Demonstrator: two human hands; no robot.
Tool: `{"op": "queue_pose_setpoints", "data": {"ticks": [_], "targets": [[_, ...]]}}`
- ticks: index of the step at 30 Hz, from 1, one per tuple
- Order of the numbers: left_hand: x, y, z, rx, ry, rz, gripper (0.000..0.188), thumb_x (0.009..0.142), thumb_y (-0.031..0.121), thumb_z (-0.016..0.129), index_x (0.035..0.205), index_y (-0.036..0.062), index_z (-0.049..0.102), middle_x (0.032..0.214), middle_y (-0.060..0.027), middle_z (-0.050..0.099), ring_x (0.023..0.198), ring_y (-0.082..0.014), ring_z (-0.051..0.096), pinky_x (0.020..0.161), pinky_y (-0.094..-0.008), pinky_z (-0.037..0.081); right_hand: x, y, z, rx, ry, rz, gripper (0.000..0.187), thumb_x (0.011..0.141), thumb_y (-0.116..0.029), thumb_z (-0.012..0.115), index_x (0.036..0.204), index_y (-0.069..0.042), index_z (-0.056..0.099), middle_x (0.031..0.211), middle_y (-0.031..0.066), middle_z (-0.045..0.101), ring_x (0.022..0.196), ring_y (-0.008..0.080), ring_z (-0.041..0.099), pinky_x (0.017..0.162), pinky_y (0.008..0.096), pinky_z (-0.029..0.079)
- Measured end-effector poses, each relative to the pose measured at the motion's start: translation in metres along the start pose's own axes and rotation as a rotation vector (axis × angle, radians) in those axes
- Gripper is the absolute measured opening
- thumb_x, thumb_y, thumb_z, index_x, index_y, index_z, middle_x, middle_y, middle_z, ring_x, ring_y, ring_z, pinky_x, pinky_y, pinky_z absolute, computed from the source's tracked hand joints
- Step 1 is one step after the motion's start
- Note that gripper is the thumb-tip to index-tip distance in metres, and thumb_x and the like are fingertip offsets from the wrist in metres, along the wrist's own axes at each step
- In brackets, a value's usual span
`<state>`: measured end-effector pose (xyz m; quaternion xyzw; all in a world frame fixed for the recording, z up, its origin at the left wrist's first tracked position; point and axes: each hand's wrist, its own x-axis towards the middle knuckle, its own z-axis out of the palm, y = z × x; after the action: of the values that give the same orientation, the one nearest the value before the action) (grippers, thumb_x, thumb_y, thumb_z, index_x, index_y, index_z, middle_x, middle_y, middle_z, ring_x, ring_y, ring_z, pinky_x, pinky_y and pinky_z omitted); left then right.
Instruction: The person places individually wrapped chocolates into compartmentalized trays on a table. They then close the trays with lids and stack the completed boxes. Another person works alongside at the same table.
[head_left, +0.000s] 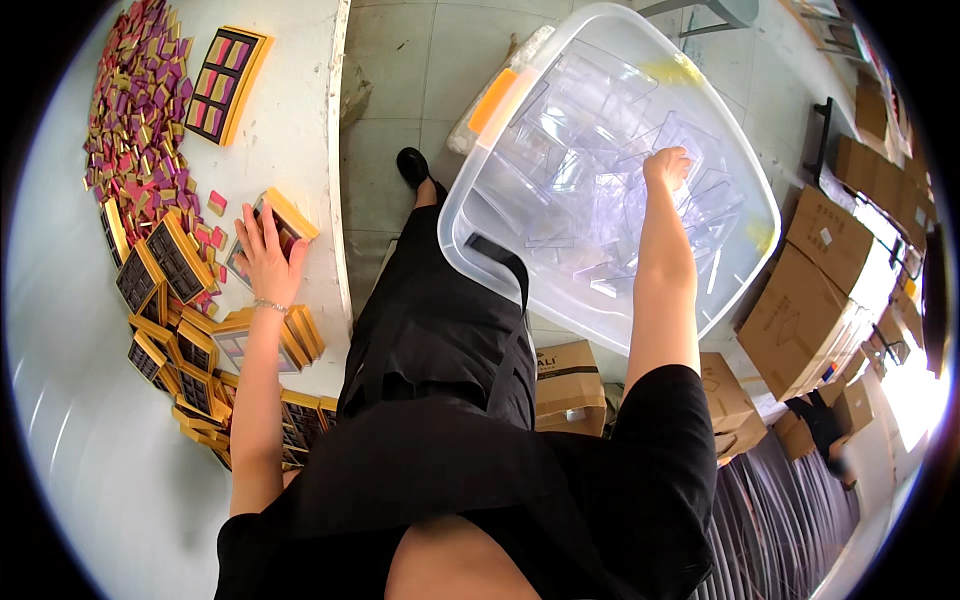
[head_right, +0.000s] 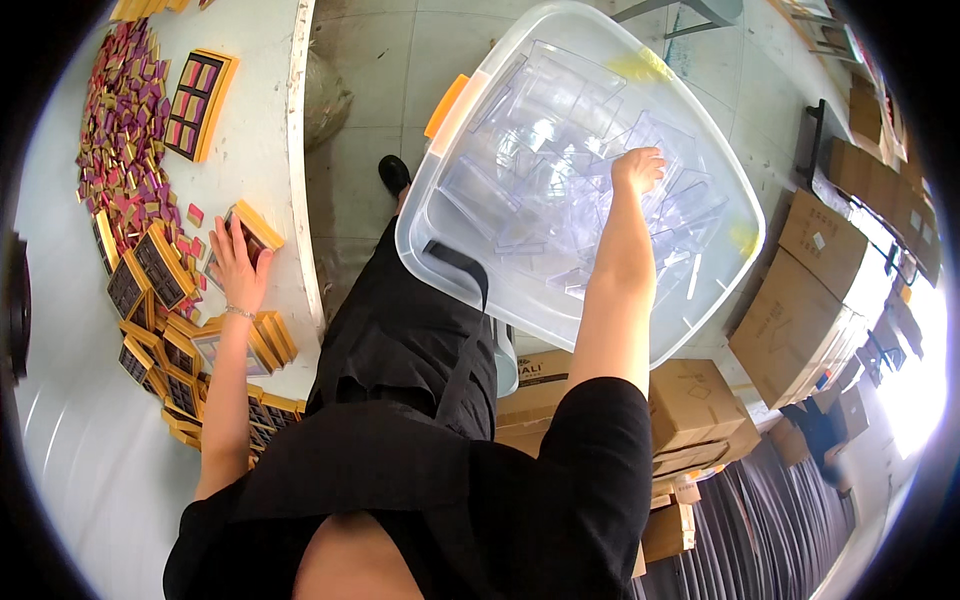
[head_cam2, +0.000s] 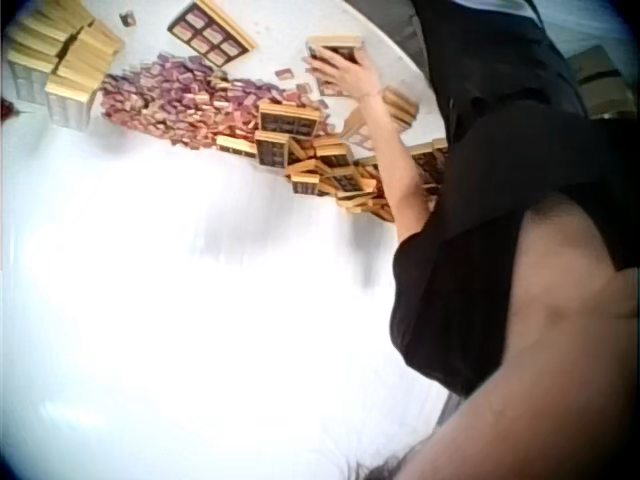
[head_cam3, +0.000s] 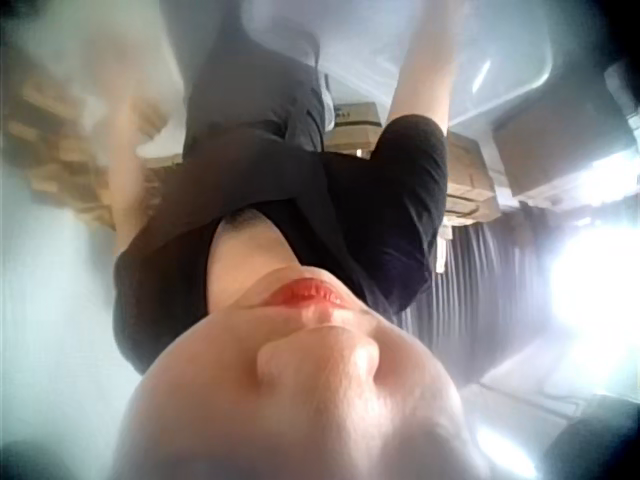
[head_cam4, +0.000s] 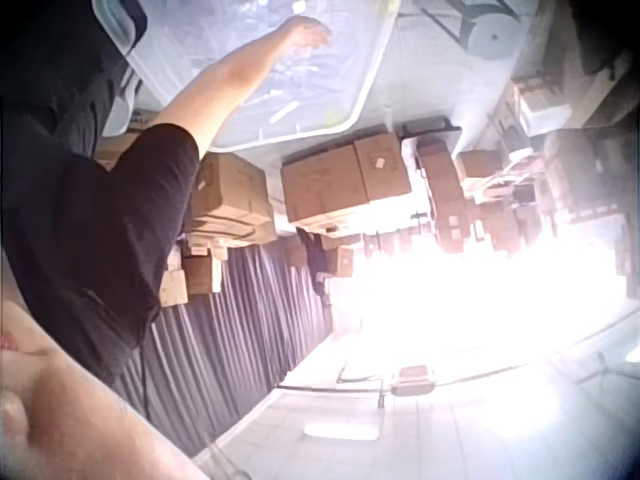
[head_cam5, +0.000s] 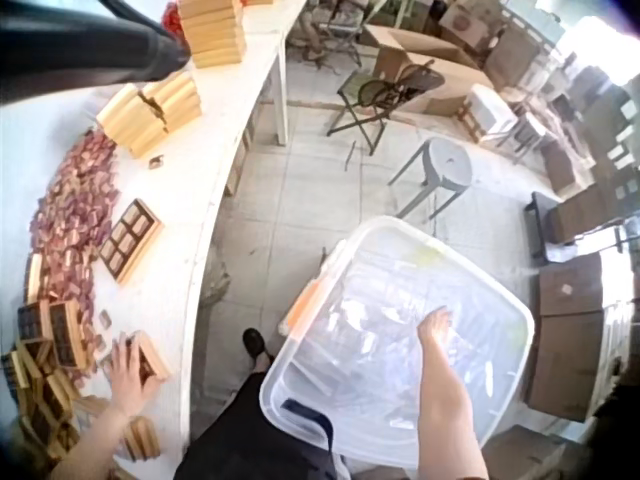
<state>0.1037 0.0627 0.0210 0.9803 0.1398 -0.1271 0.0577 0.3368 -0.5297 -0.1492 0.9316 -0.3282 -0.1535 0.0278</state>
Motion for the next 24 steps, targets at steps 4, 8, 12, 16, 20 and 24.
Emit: {"op": "queue_pose_setpoints", "data": {"ticks": [4, 8, 12, 16, 20, 24], "targets": [[-0.019, -0.007, -0.014, -0.022, -0.041, 0.020, 0.078, 0.090, 0.050, 0.057, 0.152, 0.0199, 0.021, 0.158, -0.0169, 0.009, 0.142, -0.0459, 0.013, 0.099, -0.0735, 0.021, 0.000, 0.035, -0.035, 0.155, 0.045, -0.223, 0.051, 0.081, -0.014, 0.063, 0.126, 0.004, 0.047, 0.119, 0.0240, 0.061, 0.100, 0.0379, 0.065, 0.084, 0.0415, 0.054], [-0.013, 0.020, -0.030, -0.322, 0.099, -0.012, 0.074, 0.089, 0.040, 0.062, 0.149, 0.0161, 0.027, 0.152, -0.0214, 0.027, 0.139, -0.0414, 0.027, 0.105, -0.0594, 0.029, -0.077, 0.026, -0.137, 1.122, -0.160, -0.254, 0.042, 0.079, 0.006, 0.050, 0.119, -0.003, 0.058, 0.116, 0.0168, 0.065, 0.100, 0.0316, 0.066, 0.082, 0.0373, 0.053], [0.028, 0.110, -0.104, -1.853, -0.510, -0.394, 0.071, 0.097, 0.054, 0.041, 0.150, 0.0135, 0.018, 0.138, -0.0253, 0.046, 0.119, -0.0364, 0.055, 0.090, -0.0502, 0.051, -0.231, -0.068, -0.211, 0.546, 0.190, -1.205, 0.049, 0.074, 0.008, 0.057, 0.121, -0.005, 0.059, 0.107, 0.0119, 0.068, 0.097, 0.0292, 0.068, 0.079, 0.0344, 0.055], [0.049, 0.122, -0.141, -2.142, -0.480, -0.227, 0.050, 0.093, 0.007, 0.053, 0.137, -0.0033, 0.031, 0.129, -0.0249, 0.054, 0.106, -0.0327, 0.064, 0.089, -0.0466, 0.053, -0.331, -0.167, -0.252, 0.407, 0.166, -1.868, 0.072, 0.063, -0.021, 0.080, 0.130, -0.018, 0.054, 0.139, 0.0174, 0.047, 0.129, 0.0410, 0.043, 0.101, 0.0627, 0.035], [0.084, 0.046, -0.154, -2.212, -0.345, -0.037, 0.053, 0.091, 0.002, 0.052, 0.139, -0.0024, 0.028, 0.133, -0.0255, 0.052, 0.109, -0.0345, 0.063, 0.093, -0.0435, 0.053, -0.336, -0.266, -0.259, 0.119, 0.098, -2.043, 0.110, 0.047, -0.038, 0.089, 0.143, -0.031, 0.036, 0.154, 0.0202, 0.020, 0.140, 0.0412, 0.023, 0.100, 0.0737, 0.021], [0.123, -0.013, -0.126, -2.265, -0.110, -0.043, 0.051, 0.095, 0.011, 0.055, 0.140, 0.0017, 0.033, 0.134, -0.0206, 0.052, 0.117, -0.0344, 0.057, 0.094, -0.0446, 0.052, -0.333, -0.378, -0.251, 0.054, 0.074, -2.015, 0.120, 0.052, -0.038, 0.089, 0.150, -0.020, 0.023, 0.150, 0.0179, 0.023, 0.137, 0.0395, 0.024, 0.100, 0.0709, 0.025]]}}
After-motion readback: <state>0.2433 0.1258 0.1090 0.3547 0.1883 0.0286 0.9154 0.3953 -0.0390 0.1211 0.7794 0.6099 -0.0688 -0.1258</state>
